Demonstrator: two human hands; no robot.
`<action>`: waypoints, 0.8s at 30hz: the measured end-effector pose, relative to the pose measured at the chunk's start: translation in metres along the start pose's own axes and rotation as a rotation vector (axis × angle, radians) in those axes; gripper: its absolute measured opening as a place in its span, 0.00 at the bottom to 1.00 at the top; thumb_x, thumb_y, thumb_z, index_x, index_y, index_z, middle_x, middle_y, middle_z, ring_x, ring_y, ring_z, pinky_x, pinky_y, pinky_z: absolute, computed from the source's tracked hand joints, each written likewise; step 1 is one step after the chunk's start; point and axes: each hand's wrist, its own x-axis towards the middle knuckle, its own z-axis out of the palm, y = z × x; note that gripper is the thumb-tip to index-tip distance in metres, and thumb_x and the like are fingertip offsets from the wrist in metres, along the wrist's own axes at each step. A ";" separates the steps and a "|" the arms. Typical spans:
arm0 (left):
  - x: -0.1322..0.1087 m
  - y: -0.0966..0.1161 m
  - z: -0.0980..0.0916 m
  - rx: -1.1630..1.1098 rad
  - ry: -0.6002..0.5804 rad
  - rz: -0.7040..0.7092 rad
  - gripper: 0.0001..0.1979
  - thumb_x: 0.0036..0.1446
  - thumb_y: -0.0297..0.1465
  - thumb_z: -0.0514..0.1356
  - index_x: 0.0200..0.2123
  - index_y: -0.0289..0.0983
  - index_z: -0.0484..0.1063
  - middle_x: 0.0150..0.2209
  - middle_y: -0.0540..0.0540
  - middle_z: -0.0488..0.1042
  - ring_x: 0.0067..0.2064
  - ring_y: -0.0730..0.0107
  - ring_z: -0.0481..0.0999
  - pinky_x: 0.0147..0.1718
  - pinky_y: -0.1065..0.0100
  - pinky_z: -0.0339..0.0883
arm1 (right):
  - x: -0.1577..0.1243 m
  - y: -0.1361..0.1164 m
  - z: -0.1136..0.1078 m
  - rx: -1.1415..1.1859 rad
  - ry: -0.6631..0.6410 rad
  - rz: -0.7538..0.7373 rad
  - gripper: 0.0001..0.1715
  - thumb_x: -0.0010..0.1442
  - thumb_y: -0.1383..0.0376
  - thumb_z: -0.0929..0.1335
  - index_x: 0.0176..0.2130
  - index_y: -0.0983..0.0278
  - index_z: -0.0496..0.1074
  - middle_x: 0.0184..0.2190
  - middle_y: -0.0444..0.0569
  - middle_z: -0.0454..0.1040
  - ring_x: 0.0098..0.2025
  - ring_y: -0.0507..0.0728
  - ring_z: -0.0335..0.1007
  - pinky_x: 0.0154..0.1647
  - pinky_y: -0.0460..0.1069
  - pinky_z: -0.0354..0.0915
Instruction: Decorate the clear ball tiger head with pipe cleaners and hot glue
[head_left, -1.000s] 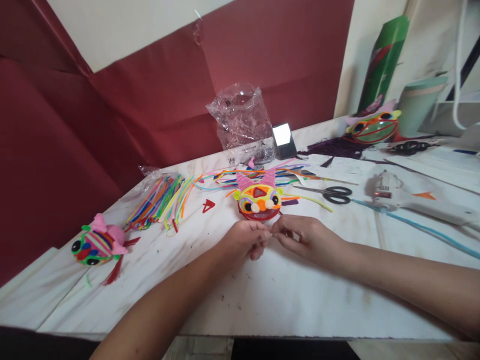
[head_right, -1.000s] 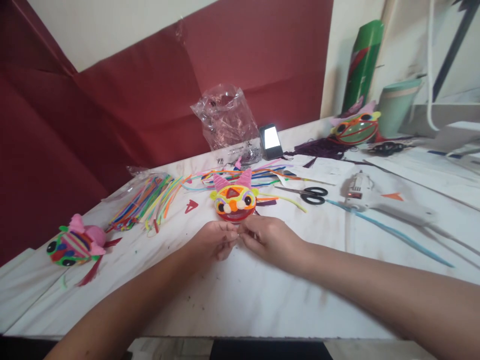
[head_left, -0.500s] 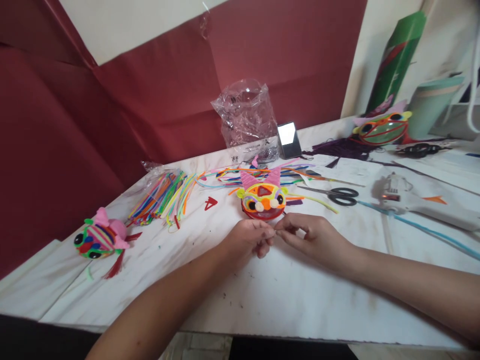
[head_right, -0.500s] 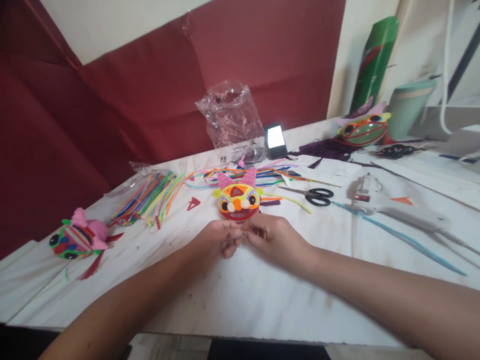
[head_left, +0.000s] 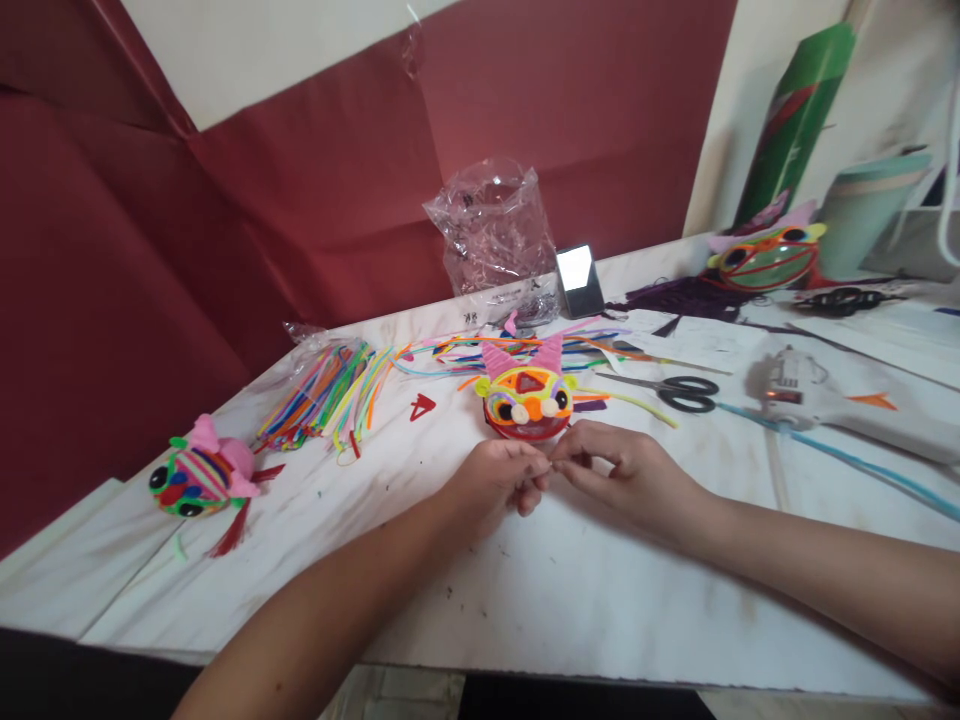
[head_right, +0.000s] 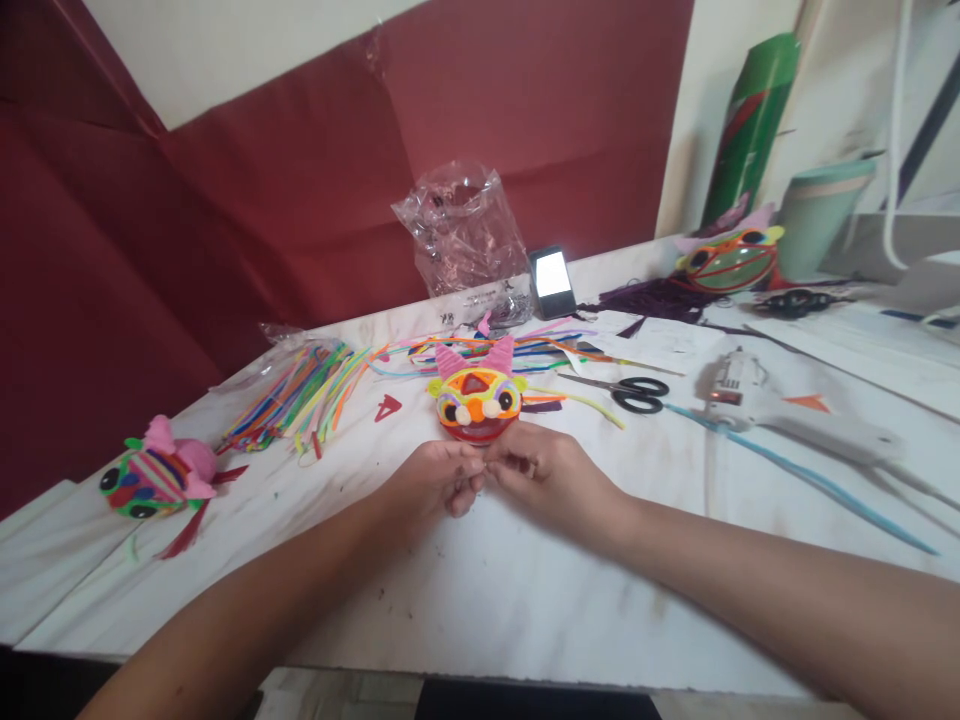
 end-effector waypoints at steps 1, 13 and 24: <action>0.000 -0.001 0.000 -0.004 0.000 -0.001 0.15 0.38 0.38 0.66 0.21 0.34 0.66 0.19 0.54 0.68 0.13 0.83 0.59 0.15 0.73 0.46 | -0.001 0.000 0.000 -0.013 -0.003 -0.011 0.10 0.56 0.68 0.64 0.27 0.63 0.74 0.26 0.46 0.75 0.28 0.51 0.70 0.26 0.44 0.63; -0.001 0.002 0.002 -0.018 0.018 -0.022 0.13 0.38 0.35 0.65 0.19 0.34 0.65 0.18 0.54 0.68 0.14 0.84 0.59 0.15 0.73 0.46 | -0.001 -0.002 -0.001 -0.050 -0.011 -0.031 0.10 0.57 0.68 0.64 0.28 0.63 0.75 0.26 0.47 0.76 0.28 0.52 0.70 0.25 0.44 0.64; 0.000 -0.001 0.001 0.027 -0.003 0.006 0.08 0.40 0.32 0.61 0.19 0.35 0.65 0.18 0.54 0.66 0.13 0.83 0.59 0.14 0.74 0.47 | -0.004 -0.003 0.000 -0.093 -0.026 -0.021 0.10 0.56 0.68 0.63 0.25 0.63 0.71 0.24 0.47 0.73 0.26 0.52 0.68 0.24 0.44 0.62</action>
